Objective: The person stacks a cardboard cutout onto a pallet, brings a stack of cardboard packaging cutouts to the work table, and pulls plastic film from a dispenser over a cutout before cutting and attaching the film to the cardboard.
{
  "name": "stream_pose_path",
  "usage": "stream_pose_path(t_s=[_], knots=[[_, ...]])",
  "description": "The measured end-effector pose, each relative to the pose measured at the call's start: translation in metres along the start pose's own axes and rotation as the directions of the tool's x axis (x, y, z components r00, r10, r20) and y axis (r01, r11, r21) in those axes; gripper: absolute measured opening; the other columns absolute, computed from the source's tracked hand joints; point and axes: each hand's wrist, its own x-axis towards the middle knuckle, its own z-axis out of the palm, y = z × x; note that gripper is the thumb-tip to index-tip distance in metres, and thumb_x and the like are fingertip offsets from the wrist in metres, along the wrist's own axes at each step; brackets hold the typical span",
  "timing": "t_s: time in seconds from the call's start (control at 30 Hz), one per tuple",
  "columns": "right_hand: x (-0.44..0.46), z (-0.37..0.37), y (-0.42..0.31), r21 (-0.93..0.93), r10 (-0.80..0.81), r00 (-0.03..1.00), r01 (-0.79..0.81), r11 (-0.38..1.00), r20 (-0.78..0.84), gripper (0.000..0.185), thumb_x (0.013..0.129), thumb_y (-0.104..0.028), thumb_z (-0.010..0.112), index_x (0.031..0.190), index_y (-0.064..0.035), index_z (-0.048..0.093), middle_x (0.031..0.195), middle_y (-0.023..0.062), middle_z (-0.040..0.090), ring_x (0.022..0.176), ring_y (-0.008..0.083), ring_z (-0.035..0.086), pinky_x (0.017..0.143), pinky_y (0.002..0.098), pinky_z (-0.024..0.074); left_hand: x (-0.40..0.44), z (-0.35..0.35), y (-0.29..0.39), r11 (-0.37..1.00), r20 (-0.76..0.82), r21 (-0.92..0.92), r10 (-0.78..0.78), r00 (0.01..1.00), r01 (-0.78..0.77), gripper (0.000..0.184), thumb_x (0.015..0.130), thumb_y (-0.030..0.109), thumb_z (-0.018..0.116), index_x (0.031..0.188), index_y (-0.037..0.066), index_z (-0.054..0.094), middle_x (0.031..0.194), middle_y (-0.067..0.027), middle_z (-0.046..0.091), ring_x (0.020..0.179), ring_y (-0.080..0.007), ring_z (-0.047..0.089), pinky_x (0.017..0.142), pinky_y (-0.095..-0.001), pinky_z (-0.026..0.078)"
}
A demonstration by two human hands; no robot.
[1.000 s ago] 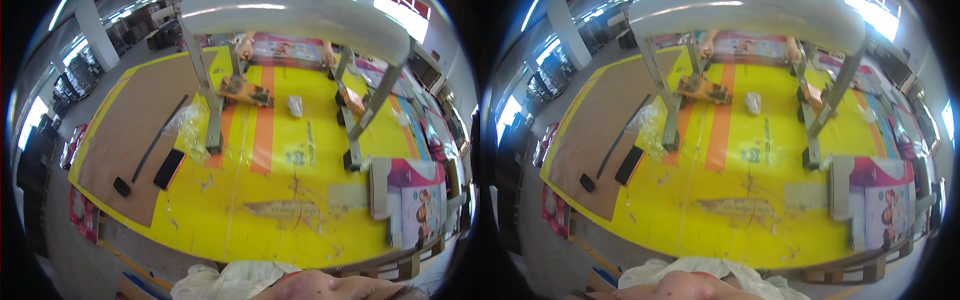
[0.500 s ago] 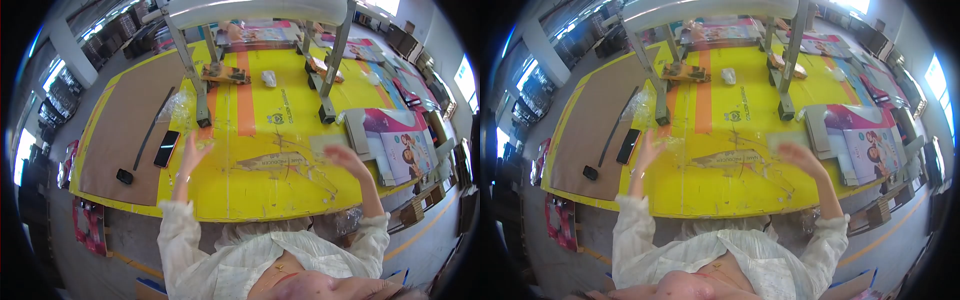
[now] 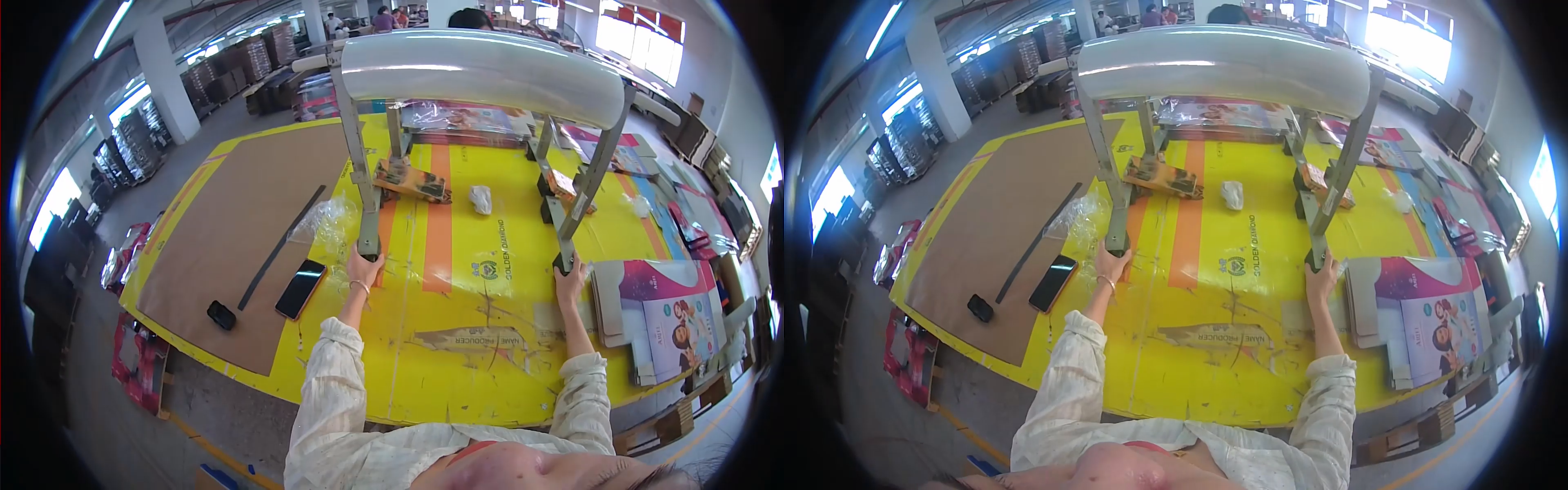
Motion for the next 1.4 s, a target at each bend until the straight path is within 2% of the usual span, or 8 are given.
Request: stream_pose_path(t_s=[0.43, 0.63, 0.83, 1.07, 1.13, 1.27, 1.33, 1.4], knots=[[0.010, 0.020, 0.011, -0.118, -0.049, 0.995, 0.038, 0.992, -0.086, 0.064, 0.063, -0.012, 0.067, 0.121, -0.0118, 0.039, 0.099, 0.0118, 0.046, 0.090, 0.0284, 0.049, 0.074, 0.0365, 0.0413, 0.009, -0.013, 0.002, 1.000, 0.083, 0.013, 0.016, 0.996, -0.017, 0.066, 0.056, 0.026, 0.071, 0.111, 0.004, 0.043, 0.093, -0.0150, 0.058, 0.085, -0.0299, 0.056, 0.075, -0.0369, 0.044], [0.008, 0.018, 0.007, -0.040, -0.025, 0.996, 0.022, 0.999, -0.082, 0.063, 0.064, -0.011, 0.067, 0.121, -0.0118, 0.040, 0.100, 0.0130, 0.047, 0.094, 0.0295, 0.048, 0.076, 0.0374, 0.0412, 0.019, -0.004, -0.012, 0.997, 0.087, 0.016, 0.079, 0.993, -0.081, 0.067, 0.056, 0.027, 0.072, 0.112, 0.005, 0.043, 0.095, -0.0156, 0.057, 0.087, -0.0304, 0.055, 0.076, -0.0373, 0.044], [0.007, 0.017, 0.004, -0.103, -0.076, 0.989, 0.063, 0.993, -0.124, 0.062, 0.063, -0.011, 0.067, 0.120, -0.0092, 0.041, 0.098, 0.0124, 0.048, 0.087, 0.0279, 0.051, 0.072, 0.0353, 0.0437, 0.017, -0.003, -0.008, 1.000, 0.089, 0.007, 0.014, 0.996, -0.015, 0.067, 0.056, 0.028, 0.072, 0.112, 0.005, 0.043, 0.095, -0.0159, 0.057, 0.087, -0.0302, 0.055, 0.076, -0.0370, 0.044], [0.006, 0.017, 0.007, -0.092, -0.068, 0.990, 0.057, 0.994, -0.121, 0.064, 0.063, -0.012, 0.068, 0.121, -0.0090, 0.040, 0.100, 0.0132, 0.047, 0.089, 0.0278, 0.051, 0.073, 0.0351, 0.0435, 0.015, -0.002, -0.009, 0.998, 0.056, 0.045, 0.032, 0.998, -0.034, 0.067, 0.056, 0.029, 0.072, 0.112, 0.005, 0.043, 0.094, -0.0156, 0.057, 0.086, -0.0303, 0.055, 0.077, -0.0369, 0.044], [0.007, 0.015, 0.007, -0.079, -0.047, 0.996, 0.041, 0.996, -0.078, 0.066, 0.062, -0.013, 0.069, 0.121, -0.0085, 0.039, 0.100, 0.0139, 0.048, 0.092, 0.0291, 0.049, 0.078, 0.0369, 0.0411, 0.016, -0.004, -0.006, 0.999, 0.129, 0.025, -0.038, 0.991, 0.035, 0.078, 0.055, 0.032, 0.074, 0.117, 0.001, 0.037, 0.100, -0.0187, 0.055, 0.091, -0.0312, 0.053, 0.080, -0.0360, 0.042], [-0.006, -0.002, -0.020, -0.058, -0.005, 0.993, -0.002, 0.998, -0.121, 0.067, 0.061, -0.014, 0.070, 0.120, -0.0072, 0.039, 0.102, 0.0146, 0.048, 0.096, 0.0293, 0.047, 0.081, 0.0376, 0.0383, 0.021, -0.013, -0.015, 1.000, 0.205, 0.006, 0.016, 0.979, -0.018, 0.089, 0.057, 0.035, 0.073, 0.122, -0.004, 0.028, 0.115, -0.0233, 0.044, 0.105, -0.0319, 0.045, 0.083, -0.0366, 0.040], [-0.023, -0.024, -0.059, -0.297, -0.224, 0.935, 0.139, 0.945, -0.274, 0.053, 0.066, -0.010, 0.065, 0.114, -0.0033, 0.043, 0.104, 0.0130, 0.048, 0.104, 0.0287, 0.042, 0.085, 0.0384, 0.0358, 0.024, -0.021, 0.005, 0.888, 0.189, -0.444, -0.034, 0.981, 0.116, 0.092, 0.063, 0.038, 0.070, 0.125, -0.008, 0.020, 0.129, -0.0253, 0.025, 0.116, -0.0325, 0.034, 0.089, -0.0369, 0.036], [-0.044, -0.038, -0.098, 0.083, -0.367, 0.930, 0.364, 0.928, 0.015, 0.038, 0.069, -0.008, 0.063, 0.104, -0.0037, 0.049, 0.102, 0.0098, 0.051, 0.097, 0.0240, 0.048, 0.079, 0.0337, 0.0402, 0.054, -0.011, -0.002, 0.798, -0.035, -0.596, -0.131, 0.991, 0.084, 0.088, 0.067, 0.039, 0.066, 0.125, -0.008, 0.019, 0.132, -0.0248, 0.016, 0.118, -0.0332, 0.029, 0.093, -0.0376, 0.032]])
